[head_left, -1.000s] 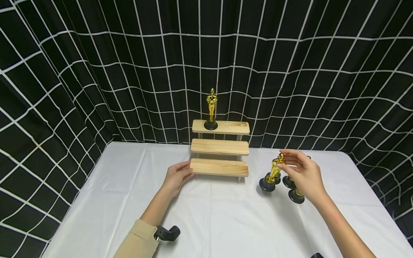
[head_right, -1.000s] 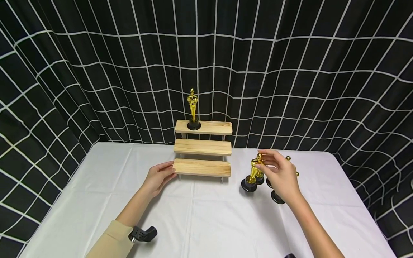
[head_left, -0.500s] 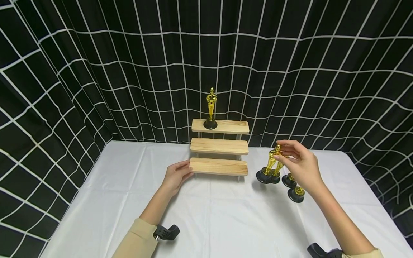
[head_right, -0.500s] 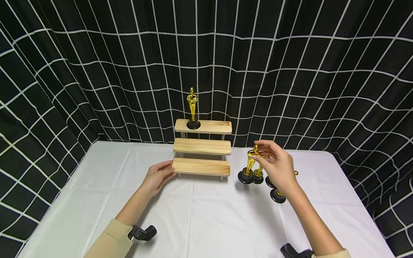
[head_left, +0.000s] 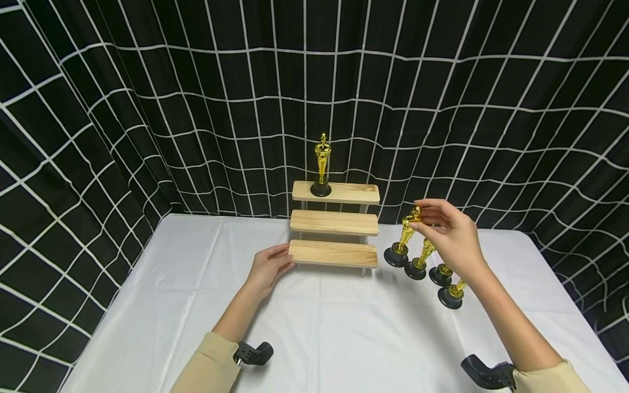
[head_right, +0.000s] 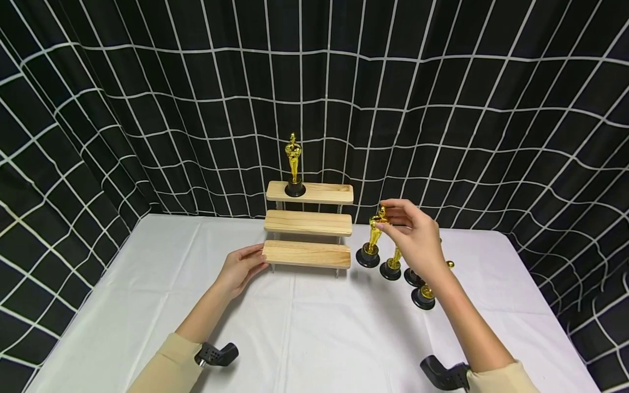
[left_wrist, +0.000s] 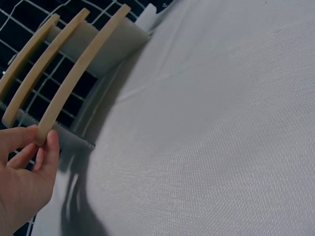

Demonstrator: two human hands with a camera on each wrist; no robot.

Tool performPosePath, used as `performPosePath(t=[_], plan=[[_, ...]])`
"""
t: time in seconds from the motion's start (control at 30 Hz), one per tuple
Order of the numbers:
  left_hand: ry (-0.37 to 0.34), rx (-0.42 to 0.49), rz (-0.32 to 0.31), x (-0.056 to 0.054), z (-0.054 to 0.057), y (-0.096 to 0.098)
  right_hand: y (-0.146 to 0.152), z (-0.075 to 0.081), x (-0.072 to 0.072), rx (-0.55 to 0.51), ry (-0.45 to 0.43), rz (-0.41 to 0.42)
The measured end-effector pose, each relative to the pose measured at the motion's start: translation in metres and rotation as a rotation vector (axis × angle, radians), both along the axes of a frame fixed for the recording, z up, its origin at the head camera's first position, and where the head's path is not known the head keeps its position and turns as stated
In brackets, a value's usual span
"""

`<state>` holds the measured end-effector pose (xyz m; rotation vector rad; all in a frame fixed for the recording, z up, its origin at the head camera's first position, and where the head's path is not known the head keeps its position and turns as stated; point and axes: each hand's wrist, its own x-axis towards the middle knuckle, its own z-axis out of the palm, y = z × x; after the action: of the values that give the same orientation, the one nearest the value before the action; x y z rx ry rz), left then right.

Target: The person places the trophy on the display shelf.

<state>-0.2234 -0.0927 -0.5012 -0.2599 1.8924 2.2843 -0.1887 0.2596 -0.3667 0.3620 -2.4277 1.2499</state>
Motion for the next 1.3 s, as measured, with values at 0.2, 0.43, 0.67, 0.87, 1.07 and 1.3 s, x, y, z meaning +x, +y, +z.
performPosePath(t=[0.2,0.43,0.67,0.87,1.07,1.3], plan=[[-0.001,-0.007,-0.005,-0.001,-0.001,0.000,-0.005,0.008,-0.006,0.010,0.014,0.005],[-0.012,-0.022,-0.002,-0.002,0.002,0.002,-0.011,0.015,-0.014,-0.013,0.006,0.009],[-0.009,-0.029,0.002,-0.002,0.002,0.003,-0.018,0.023,-0.021,-0.011,0.013,0.014],[-0.004,-0.034,0.010,-0.001,0.002,0.002,-0.024,0.029,-0.028,-0.017,0.022,0.017],[-0.008,-0.040,0.013,0.000,0.004,0.003,-0.028,0.035,-0.037,-0.023,0.045,0.019],[-0.006,-0.035,0.009,0.000,0.003,0.003,-0.033,0.042,-0.045,-0.031,0.058,0.033]])
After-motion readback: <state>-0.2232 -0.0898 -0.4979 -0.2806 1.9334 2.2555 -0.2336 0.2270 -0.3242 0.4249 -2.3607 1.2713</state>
